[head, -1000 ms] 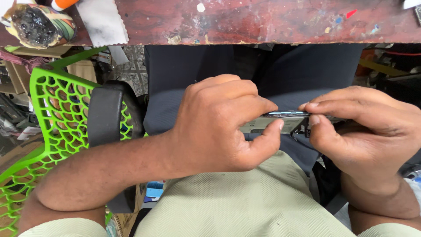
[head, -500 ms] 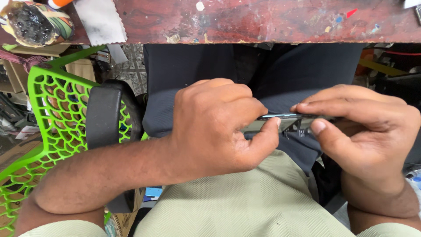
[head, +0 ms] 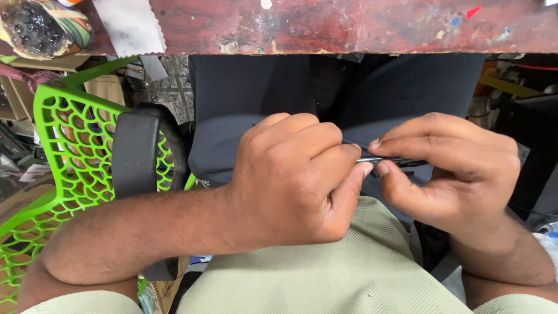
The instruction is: The person uses tweezers to manipulate internal components of a disassembled smartphone, adjusting ribbon cables and small parts near the battery. The phone remains open on the workbench throughout the clip.
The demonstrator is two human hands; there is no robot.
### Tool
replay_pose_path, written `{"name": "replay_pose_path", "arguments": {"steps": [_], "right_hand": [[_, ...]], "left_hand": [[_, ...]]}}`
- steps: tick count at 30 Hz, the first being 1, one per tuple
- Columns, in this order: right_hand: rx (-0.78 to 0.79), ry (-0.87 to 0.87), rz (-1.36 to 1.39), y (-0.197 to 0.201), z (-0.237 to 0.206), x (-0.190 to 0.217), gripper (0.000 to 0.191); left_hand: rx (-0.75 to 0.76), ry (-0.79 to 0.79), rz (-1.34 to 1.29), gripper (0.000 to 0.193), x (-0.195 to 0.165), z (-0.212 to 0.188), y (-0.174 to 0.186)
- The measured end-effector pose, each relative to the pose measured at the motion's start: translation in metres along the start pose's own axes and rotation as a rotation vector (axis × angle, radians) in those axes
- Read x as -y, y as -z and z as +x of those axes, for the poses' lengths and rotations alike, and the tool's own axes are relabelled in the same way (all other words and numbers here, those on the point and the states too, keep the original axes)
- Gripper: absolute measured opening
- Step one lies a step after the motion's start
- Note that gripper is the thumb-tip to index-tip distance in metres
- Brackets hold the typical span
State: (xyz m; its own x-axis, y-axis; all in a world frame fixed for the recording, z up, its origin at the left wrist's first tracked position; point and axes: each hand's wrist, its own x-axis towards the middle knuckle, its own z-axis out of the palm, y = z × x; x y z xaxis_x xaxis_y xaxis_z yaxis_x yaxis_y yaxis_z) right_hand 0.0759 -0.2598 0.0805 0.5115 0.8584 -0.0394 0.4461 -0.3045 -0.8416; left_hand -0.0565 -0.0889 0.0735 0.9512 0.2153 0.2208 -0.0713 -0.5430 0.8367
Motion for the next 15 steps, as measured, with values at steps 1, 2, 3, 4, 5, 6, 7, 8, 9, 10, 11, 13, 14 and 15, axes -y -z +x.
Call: {"name": "replay_pose_path", "arguments": {"steps": [1,2,3,4,5,6,7,8,9,10,11,13,14,15], "right_hand": [[-0.005,0.029,-0.032,-0.0012,0.0006,-0.0007,0.014],[-0.011,0.058,-0.063,-0.0023,0.001,-0.0014,0.012],[-0.018,0.066,-0.067,-0.0032,0.0014,-0.0021,0.012],[-0.025,0.075,-0.071,-0.0041,0.0017,-0.0028,0.012],[-0.031,0.086,-0.071,-0.0051,0.0019,-0.0037,0.012],[-0.036,0.097,-0.07,-0.0059,0.0021,-0.0045,0.011],[-0.04,0.111,-0.067,-0.0065,0.0023,-0.0055,0.011],[-0.044,0.124,-0.064,-0.0068,0.0025,-0.0061,0.01],[-0.039,0.116,-0.057,-0.0065,0.0024,-0.0066,0.011],[-0.035,0.106,-0.049,-0.0061,0.0021,-0.0065,0.011],[-0.031,0.098,-0.04,-0.0059,0.0019,-0.0064,0.012],[-0.038,0.088,-0.035,-0.0063,0.0016,-0.0061,0.012],[-0.041,0.084,-0.032,-0.0064,0.0015,-0.0057,0.013],[-0.035,0.069,-0.022,-0.0065,0.0015,-0.005,0.013]], "left_hand": [[0.007,0.006,0.006,0.016,0.0004,0.0001,0.0002],[0.015,0.011,0.012,0.018,0.0007,0.0003,0.0007],[0.01,0.013,0.011,0.018,0.0006,0.0005,0.0011],[0.005,0.016,0.009,0.018,0.0001,0.0009,0.0012],[0.0,0.018,0.008,0.018,-0.0001,0.0016,0.0014],[-0.018,0.008,0.011,0.017,-0.0003,0.0024,0.0018],[-0.036,-0.003,0.012,0.015,-0.001,0.0031,0.0019],[-0.055,-0.014,0.013,0.014,-0.0011,0.0042,0.0019],[-0.064,-0.014,0.024,0.014,-0.0013,0.0051,0.0013],[-0.073,-0.014,0.036,0.013,-0.0017,0.0055,0.0006],[-0.081,-0.014,0.048,0.012,-0.002,0.0055,0.0001],[-0.093,-0.013,0.056,0.012,-0.0019,0.0043,-0.0011],[-0.1,-0.013,0.06,0.012,-0.0017,0.0033,-0.0019],[-0.098,0.003,0.059,0.013,-0.002,0.0022,-0.0031]]}}
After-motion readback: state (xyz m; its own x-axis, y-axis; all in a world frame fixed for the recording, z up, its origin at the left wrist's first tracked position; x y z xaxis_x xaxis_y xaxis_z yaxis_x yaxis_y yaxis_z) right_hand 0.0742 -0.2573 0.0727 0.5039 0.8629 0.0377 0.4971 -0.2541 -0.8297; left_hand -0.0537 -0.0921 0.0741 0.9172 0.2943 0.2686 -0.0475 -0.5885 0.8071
